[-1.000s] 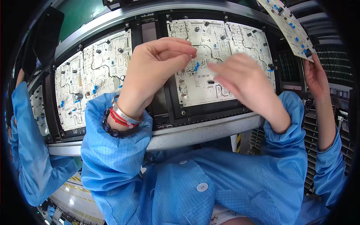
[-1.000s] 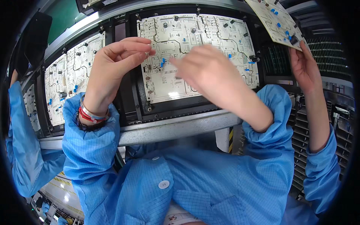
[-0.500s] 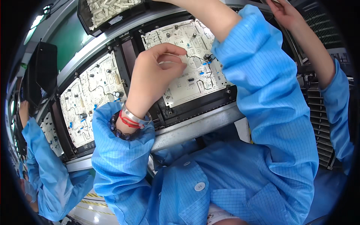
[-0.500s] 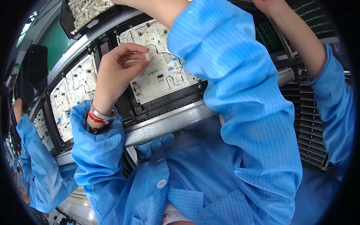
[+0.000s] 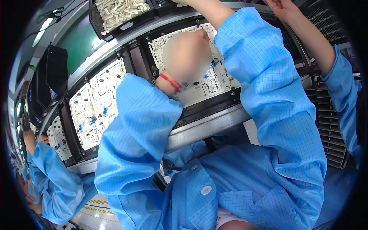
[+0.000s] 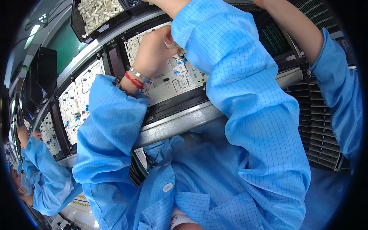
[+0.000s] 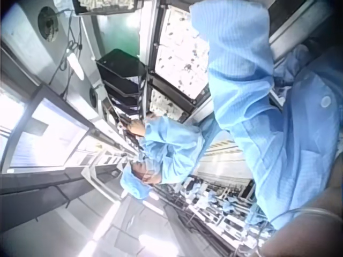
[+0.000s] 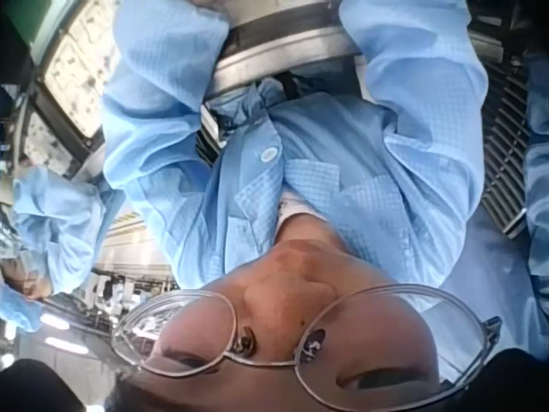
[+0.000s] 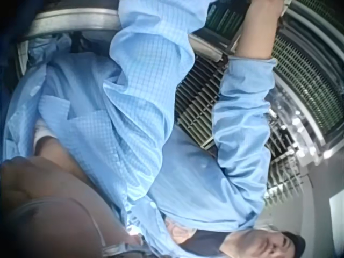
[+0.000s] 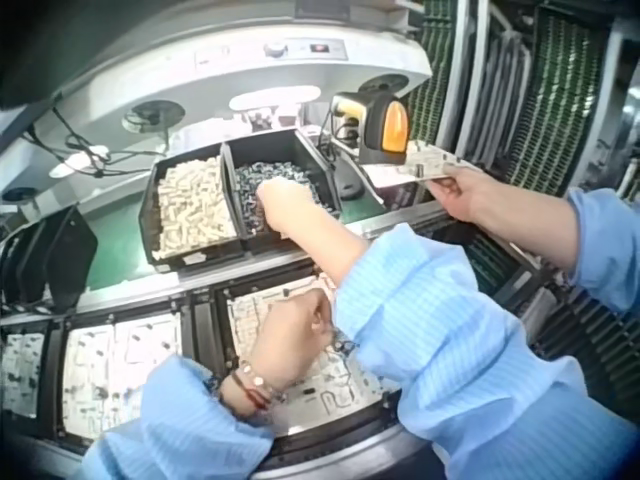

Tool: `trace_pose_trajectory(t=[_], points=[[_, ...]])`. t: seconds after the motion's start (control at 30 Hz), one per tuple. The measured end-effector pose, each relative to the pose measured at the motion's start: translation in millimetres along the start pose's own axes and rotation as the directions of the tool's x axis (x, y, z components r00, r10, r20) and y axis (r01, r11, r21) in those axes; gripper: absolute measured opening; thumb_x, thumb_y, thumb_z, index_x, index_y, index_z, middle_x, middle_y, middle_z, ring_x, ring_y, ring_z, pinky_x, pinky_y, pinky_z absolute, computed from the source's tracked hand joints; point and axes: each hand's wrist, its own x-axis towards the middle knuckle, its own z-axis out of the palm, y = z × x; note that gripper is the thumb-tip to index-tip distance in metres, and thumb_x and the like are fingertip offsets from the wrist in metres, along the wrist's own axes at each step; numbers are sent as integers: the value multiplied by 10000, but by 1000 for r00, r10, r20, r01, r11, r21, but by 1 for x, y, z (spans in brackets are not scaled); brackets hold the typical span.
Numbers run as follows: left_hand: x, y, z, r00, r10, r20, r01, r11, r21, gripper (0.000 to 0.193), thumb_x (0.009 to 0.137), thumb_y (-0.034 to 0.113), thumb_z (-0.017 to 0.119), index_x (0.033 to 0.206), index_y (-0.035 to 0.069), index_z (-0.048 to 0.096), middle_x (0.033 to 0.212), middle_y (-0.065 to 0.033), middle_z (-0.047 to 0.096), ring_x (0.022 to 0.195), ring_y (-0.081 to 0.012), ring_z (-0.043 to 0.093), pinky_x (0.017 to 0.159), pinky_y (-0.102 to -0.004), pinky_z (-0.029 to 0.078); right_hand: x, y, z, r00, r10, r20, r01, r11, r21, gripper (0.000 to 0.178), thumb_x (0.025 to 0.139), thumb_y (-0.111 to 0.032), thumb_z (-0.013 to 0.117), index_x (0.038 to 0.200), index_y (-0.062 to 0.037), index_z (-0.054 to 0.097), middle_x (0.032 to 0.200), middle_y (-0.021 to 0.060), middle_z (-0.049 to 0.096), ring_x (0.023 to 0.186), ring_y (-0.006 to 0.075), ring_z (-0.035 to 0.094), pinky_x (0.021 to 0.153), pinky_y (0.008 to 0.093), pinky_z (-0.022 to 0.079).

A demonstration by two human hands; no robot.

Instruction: Assembling electronic components onto printed circuit boards on a production line.

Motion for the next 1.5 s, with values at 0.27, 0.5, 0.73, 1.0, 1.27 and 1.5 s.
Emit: trace_pose_trajectory(t=[0.27,0.5,0.73,1.0,1.27,1.5], points=[[6,6,10,999,-22,31,18,994,106,221,632,35,693,783,41,532,687,-161,590,706,-356,599,635,-417,481,-19,35,-2,982,-19,-186,62,971,229,117,723,-61,576,725,-25,687,727,194,650,722,325,661,657,407,530],[20,11,14,996,34,78,-49,977,208,195,640,-19,633,806,34,546,715,-196,597,735,-380,598,667,-440,487,-64,29,-32,841,-26,-540,233,919,317,133,768,-61,552,759,-11,675,739,202,637,730,331,644,674,408,515],[19,6,11,993,50,106,-79,952,295,184,646,-40,611,814,6,551,731,-197,606,755,-369,606,689,-433,494,-178,32,-52,871,-66,-487,333,808,486,201,822,-41,622,1020,-43,656,826,89,661,728,156,630,660,250,484],[24,12,12,984,26,179,-91,927,363,265,642,36,717,845,17,548,821,-154,631,797,-336,614,700,-388,494,-280,64,-31,936,284,-209,-32,659,751,179,832,-18,620,1005,11,656,875,80,663,746,101,607,687,209,476],[29,6,1,941,93,326,-172,959,223,158,685,33,664,831,39,605,789,-155,623,841,-329,610,715,-401,501,-275,106,-24,978,197,-70,-94,715,693,177,827,2,606,993,-5,667,922,62,615,835,119,595,719,213,473],[70,-4,-82,871,249,-424,0,862,506,142,755,18,524,891,3,563,867,-239,587,828,-388,566,721,-399,452,-274,116,-21,999,-19,28,0,832,554,162,782,19,616,934,-17,661,908,81,606,817,192,596,721,265,474]])
